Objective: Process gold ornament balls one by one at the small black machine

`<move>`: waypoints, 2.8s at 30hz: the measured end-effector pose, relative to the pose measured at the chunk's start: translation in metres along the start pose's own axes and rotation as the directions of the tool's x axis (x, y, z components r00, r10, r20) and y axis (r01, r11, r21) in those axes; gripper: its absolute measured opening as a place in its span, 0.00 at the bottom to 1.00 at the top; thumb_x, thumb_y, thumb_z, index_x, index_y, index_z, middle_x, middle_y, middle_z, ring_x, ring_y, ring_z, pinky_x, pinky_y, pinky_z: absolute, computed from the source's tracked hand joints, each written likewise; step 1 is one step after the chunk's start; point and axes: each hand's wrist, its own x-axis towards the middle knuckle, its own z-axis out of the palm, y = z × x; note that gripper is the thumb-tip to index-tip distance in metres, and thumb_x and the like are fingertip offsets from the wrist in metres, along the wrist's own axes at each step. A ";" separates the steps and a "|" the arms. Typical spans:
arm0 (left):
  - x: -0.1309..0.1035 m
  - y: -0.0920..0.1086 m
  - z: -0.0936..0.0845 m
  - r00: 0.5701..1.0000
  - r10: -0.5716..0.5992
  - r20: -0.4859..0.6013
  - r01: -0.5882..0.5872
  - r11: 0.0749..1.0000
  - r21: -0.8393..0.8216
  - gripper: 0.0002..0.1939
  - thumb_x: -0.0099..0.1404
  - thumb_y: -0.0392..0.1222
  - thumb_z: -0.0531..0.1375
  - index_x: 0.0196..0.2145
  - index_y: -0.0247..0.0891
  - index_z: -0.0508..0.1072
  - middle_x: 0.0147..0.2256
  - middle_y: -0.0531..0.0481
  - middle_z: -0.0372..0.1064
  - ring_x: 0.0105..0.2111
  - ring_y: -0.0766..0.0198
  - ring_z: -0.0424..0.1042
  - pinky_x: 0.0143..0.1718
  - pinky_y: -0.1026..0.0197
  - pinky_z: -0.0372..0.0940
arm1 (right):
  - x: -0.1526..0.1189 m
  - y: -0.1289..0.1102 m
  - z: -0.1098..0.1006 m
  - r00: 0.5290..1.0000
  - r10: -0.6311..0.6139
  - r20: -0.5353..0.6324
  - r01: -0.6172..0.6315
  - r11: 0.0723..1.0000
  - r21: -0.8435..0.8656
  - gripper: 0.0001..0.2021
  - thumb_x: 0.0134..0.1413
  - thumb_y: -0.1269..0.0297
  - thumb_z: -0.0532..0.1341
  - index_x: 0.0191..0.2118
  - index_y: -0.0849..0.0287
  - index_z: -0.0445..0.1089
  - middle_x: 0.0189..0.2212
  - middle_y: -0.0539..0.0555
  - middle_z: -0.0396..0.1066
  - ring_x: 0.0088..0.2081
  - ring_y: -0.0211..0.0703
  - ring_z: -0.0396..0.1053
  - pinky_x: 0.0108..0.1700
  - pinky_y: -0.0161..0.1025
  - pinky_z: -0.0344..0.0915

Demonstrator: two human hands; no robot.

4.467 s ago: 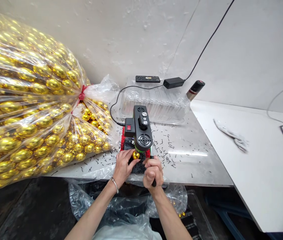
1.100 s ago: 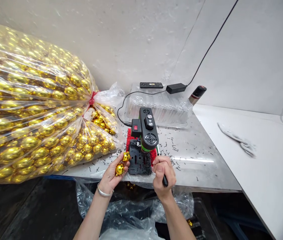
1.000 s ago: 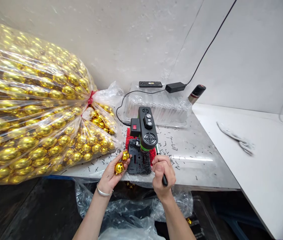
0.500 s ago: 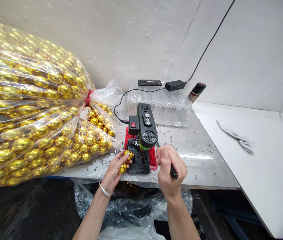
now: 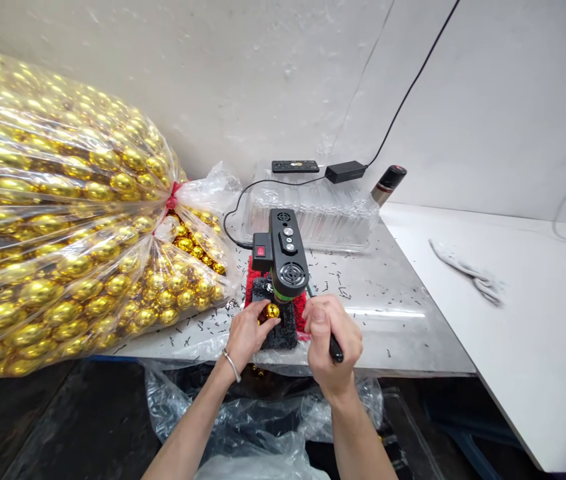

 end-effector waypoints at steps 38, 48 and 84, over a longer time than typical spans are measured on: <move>-0.015 0.000 -0.013 0.992 -0.053 -0.117 0.001 0.915 -0.403 0.14 0.47 0.44 0.70 0.34 0.43 0.80 0.35 0.45 0.75 0.35 0.53 0.71 0.42 0.57 0.63 | -0.016 0.010 0.003 0.998 0.053 -0.029 -0.053 0.999 -0.007 0.13 0.60 0.73 0.50 0.24 0.57 0.59 0.23 0.50 0.62 0.28 0.37 0.63 0.30 0.37 0.59; -0.118 -0.063 0.037 0.673 -0.457 0.581 0.727 0.267 -0.633 0.19 0.51 0.56 0.68 0.25 0.35 0.75 0.24 0.48 0.71 0.21 0.67 0.67 0.23 0.65 0.64 | -0.021 0.008 0.008 0.999 0.007 -0.048 -0.009 1.000 -0.029 0.12 0.59 0.76 0.50 0.26 0.58 0.59 0.23 0.49 0.61 0.28 0.36 0.61 0.31 0.37 0.58; -0.004 -0.016 0.012 0.967 0.235 -0.097 -0.234 0.972 0.017 0.15 0.63 0.40 0.59 0.48 0.35 0.71 0.42 0.42 0.73 0.41 0.54 0.73 0.44 0.54 0.67 | -0.028 0.016 0.006 0.997 -0.081 0.003 0.081 0.996 -0.025 0.11 0.56 0.80 0.51 0.27 0.58 0.60 0.24 0.50 0.62 0.30 0.36 0.63 0.30 0.35 0.61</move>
